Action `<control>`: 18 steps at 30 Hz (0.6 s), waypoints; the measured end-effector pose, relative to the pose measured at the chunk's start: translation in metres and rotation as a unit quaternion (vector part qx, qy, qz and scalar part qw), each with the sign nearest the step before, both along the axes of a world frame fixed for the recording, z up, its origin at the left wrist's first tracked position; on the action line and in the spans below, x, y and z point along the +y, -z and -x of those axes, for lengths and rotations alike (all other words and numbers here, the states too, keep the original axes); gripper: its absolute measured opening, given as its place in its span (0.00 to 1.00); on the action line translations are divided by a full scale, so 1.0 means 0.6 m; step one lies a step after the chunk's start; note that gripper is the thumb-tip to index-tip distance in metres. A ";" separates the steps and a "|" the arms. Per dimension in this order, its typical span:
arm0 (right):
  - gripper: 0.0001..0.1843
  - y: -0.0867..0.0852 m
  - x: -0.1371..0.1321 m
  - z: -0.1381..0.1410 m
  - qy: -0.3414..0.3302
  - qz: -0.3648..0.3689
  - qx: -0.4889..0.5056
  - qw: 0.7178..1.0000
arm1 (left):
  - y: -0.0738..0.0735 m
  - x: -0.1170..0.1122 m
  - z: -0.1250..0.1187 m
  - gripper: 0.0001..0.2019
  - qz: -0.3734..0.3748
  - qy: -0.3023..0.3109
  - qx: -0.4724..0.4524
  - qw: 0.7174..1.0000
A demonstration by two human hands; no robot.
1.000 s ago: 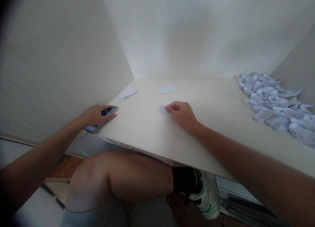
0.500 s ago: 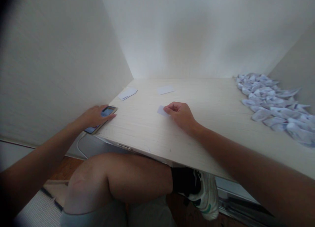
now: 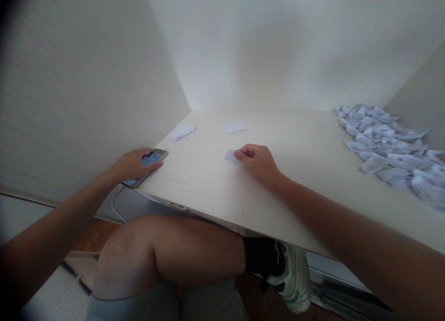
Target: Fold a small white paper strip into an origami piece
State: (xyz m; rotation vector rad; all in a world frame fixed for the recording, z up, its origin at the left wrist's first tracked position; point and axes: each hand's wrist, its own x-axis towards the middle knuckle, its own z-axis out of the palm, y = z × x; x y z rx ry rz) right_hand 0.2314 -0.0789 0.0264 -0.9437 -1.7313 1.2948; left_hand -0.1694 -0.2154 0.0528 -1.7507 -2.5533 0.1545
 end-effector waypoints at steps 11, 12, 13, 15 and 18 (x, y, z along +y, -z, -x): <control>0.23 0.006 0.005 -0.002 0.001 -0.010 0.001 1.000 | 0.001 -0.011 0.001 0.42 -0.015 0.008 -0.026 1.000; 0.23 0.007 0.006 -0.002 0.001 -0.012 0.001 1.000 | 0.001 -0.012 0.001 0.42 -0.016 0.009 -0.029 0.999; 0.24 0.007 0.006 -0.002 0.000 -0.013 0.000 1.000 | 0.001 -0.013 0.001 0.42 -0.017 0.010 -0.031 0.999; 0.24 0.009 0.006 -0.002 0.001 -0.016 -0.003 1.000 | 0.001 -0.016 0.000 0.42 -0.018 0.012 -0.036 0.999; 0.25 0.012 0.007 -0.002 0.003 -0.020 -0.006 1.000 | 0.002 -0.020 -0.001 0.42 -0.018 0.016 -0.041 0.999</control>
